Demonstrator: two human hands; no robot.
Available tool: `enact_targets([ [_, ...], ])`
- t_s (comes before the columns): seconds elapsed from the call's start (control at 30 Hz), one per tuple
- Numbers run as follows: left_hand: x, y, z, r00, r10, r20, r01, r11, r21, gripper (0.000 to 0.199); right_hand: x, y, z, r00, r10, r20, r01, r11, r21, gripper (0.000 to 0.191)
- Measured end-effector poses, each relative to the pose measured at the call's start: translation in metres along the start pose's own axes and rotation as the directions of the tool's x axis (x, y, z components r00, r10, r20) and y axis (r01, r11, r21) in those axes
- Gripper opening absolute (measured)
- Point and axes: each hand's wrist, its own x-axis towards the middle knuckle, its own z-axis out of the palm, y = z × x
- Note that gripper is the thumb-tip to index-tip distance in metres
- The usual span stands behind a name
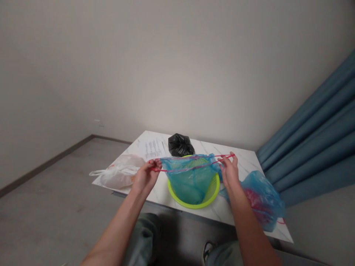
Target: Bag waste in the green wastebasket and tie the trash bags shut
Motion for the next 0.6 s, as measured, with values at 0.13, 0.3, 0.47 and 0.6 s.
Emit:
enact_targets([
  [0.13,-0.009,-0.001,0.007,0.995,0.062,0.082,-0.060,0.998,-0.037,0.032,0.001,-0.004,0.004,1.000,-0.025,0.008,0.023,0.984,0.179,0.034],
  [0.3,-0.019,-0.005,0.016,0.979,0.043,0.200,-0.072,0.988,0.138,0.038,-0.006,-0.006,0.011,0.992,0.028,0.125,-0.057,0.971,0.233,0.031],
  [0.47,-0.014,-0.013,0.013,0.974,0.136,0.184,-0.178,0.955,0.236,0.031,-0.007,-0.003,0.011,0.985,0.027,0.172,-0.061,0.978,0.197,0.022],
  [0.6,-0.009,-0.019,0.012,0.958,0.247,0.145,-0.277,0.926,0.256,0.032,-0.006,-0.002,0.012,0.980,0.080,0.182,-0.119,0.969,0.217,0.016],
])
